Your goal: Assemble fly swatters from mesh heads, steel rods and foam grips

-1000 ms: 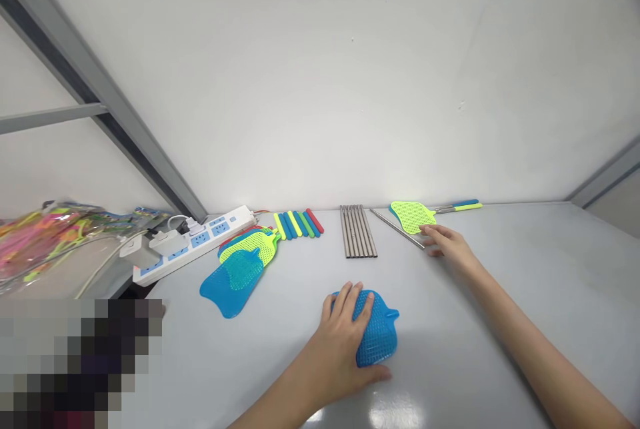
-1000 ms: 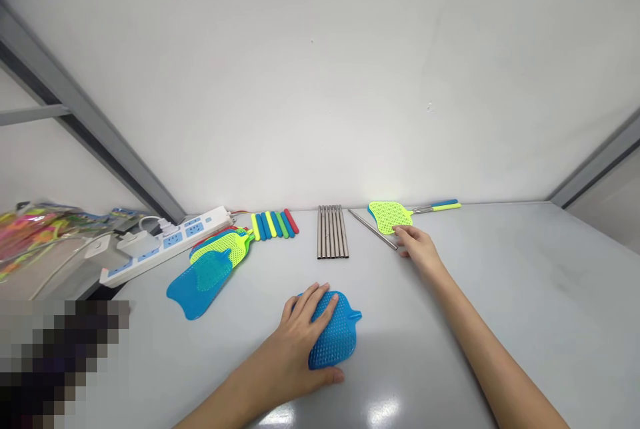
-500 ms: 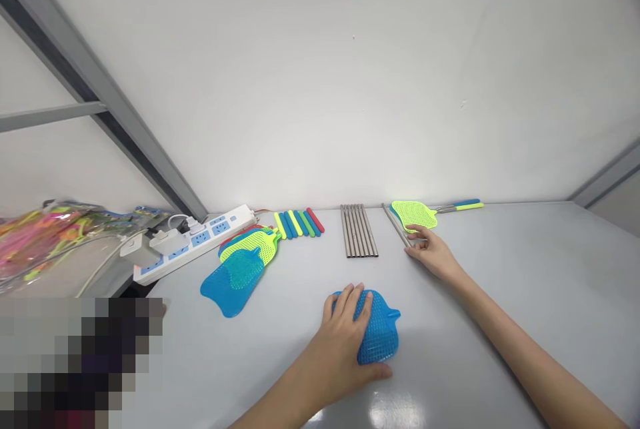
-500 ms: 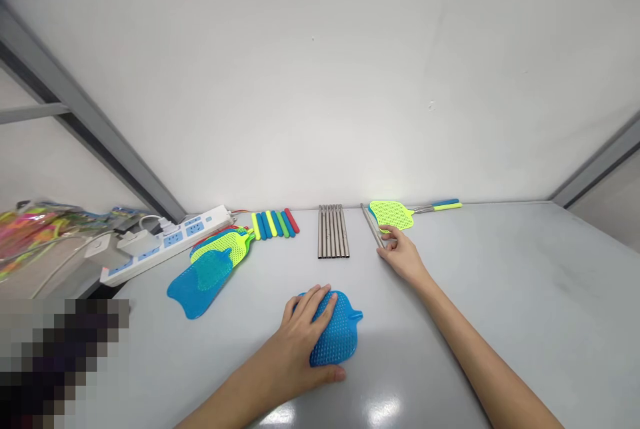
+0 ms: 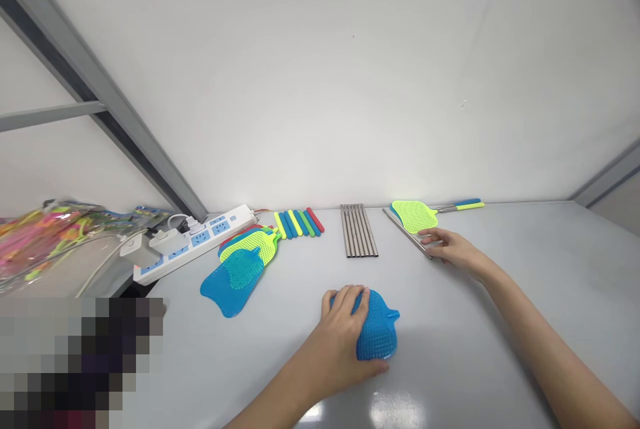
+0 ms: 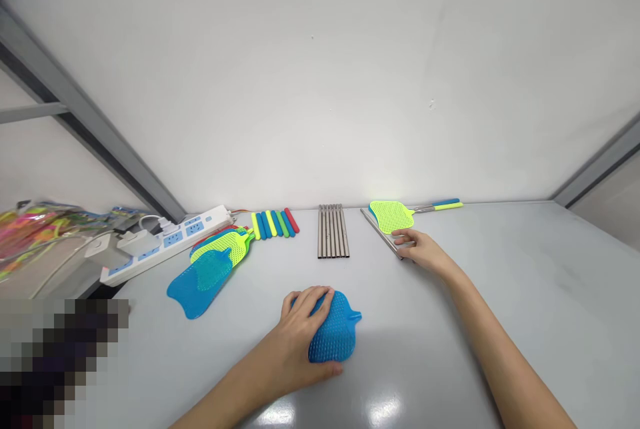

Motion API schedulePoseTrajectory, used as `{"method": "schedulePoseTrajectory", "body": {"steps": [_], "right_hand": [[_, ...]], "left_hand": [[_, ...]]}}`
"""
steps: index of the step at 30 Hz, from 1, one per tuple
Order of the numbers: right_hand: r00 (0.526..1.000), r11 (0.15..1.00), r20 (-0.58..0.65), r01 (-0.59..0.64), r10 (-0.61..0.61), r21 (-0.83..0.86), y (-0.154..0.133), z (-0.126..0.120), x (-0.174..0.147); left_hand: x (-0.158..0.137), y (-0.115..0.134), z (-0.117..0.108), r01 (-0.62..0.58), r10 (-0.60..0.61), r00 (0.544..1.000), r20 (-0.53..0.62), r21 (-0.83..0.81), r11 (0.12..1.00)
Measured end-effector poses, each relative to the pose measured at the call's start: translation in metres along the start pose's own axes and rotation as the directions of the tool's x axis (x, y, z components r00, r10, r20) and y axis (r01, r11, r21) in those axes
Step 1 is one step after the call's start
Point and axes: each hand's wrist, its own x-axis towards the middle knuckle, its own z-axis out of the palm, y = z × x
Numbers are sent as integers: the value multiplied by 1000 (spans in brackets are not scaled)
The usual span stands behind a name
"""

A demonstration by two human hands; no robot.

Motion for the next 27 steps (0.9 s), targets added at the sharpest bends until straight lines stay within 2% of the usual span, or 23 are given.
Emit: {"method": "schedulePoseTrajectory", "body": {"steps": [5,9,12,17,21,27], "right_hand": [[995,998,-95,-3,-3,-65,-2,-1,-2],[995,988,-75,58,-69,-140,3,6,1],[997,991,-54,47,-54,-123,6,7,4],[999,999,27,-28,27,39,0,2,-1],[998,980,-23,-46,51,194,-3,0,-4],[997,890,-66,7,26,455,1,-2,-1]], "left_hand": [[1,1,-2,14,-15,999,-32,-11,1000],[1,-1,0,10,-10,1000,-26,-8,1000],[0,-1,0,9,-9,1000,-21,1,1000],[0,1,-2,23,-23,999,-45,1,1000],[1,2,-4,27,-27,995,-99,-3,1000],[2,2,-7,83,-90,983,-159,-49,995]]}}
